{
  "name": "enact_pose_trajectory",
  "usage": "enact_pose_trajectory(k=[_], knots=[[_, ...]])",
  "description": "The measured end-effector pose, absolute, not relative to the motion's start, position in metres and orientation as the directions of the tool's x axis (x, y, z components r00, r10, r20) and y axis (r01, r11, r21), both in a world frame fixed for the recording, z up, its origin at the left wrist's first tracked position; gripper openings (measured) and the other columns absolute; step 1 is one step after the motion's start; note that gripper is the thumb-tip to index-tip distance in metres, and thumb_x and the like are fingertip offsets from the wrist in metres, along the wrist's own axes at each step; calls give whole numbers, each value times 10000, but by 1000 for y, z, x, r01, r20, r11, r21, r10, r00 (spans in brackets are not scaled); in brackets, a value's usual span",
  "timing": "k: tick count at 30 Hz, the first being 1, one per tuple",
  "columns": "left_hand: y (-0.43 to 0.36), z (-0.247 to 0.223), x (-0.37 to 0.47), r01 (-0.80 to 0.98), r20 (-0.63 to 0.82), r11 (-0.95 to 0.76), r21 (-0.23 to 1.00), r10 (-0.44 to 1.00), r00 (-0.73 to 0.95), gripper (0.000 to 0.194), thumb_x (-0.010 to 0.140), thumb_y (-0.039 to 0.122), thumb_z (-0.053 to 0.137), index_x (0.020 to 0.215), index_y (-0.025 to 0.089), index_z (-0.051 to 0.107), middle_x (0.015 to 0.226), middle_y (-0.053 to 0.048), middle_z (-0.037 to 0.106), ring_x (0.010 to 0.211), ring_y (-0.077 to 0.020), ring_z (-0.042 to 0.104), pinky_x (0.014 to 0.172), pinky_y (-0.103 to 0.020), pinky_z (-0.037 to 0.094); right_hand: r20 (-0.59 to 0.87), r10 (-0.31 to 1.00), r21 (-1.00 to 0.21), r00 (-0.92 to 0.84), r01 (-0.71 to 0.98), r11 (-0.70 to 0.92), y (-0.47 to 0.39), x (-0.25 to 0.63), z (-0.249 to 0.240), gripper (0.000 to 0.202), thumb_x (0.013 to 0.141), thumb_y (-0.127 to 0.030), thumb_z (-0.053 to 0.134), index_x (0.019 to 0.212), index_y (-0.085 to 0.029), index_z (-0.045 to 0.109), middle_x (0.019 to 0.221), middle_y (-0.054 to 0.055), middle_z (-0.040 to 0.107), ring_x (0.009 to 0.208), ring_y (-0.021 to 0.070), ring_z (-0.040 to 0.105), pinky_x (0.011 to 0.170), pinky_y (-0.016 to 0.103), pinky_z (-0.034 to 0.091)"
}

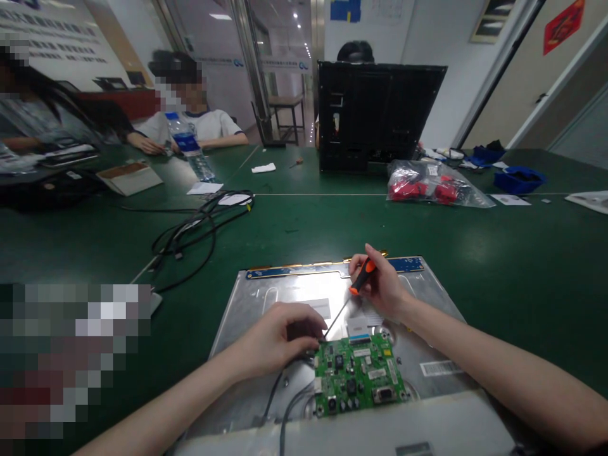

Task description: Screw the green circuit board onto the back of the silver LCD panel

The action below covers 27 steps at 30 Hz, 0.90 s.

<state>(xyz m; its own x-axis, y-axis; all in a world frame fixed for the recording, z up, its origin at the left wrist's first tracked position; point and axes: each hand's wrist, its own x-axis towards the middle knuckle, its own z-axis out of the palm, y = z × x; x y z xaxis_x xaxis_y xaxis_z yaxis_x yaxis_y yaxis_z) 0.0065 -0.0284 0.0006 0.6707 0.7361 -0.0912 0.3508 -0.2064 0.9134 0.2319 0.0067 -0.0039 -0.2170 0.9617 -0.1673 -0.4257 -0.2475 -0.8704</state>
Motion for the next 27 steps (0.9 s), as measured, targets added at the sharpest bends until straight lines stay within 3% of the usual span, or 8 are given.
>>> enact_pose_trajectory(k=[10, 16, 27], knots=[[-30, 1, 8, 393, -90, -255, 884, 730, 678, 138, 750, 170, 702, 886, 154, 680, 805, -13, 644, 683, -131, 593, 634, -244, 479, -163, 966, -876, -200, -420, -235, 5, 231, -3, 499, 674, -669, 633, 577, -180, 599, 351, -78, 337, 314, 53, 249, 358, 199, 158], [-30, 8, 6, 319, -105, -203, 926, 672, 733, 207, 747, 99, 638, 949, 146, 647, 888, -31, 651, 776, -151, 622, 694, -267, 508, -159, 967, -879, -200, -418, -230, 5, 231, -4, 503, 663, -668, 644, 568, -176, 598, 370, -71, 369, 321, 48, 243, 358, 198, 155], [-23, 14, 5, 342, -36, -367, 865, 634, 772, 190, 767, 78, 561, 915, 151, 655, 912, -42, 660, 814, -168, 604, 733, -286, 498, -163, 965, -875, -207, -421, -238, 5, 233, -6, 517, 682, -684, 624, 584, -177, 600, 376, -71, 363, 330, 51, 256, 362, 194, 163]])
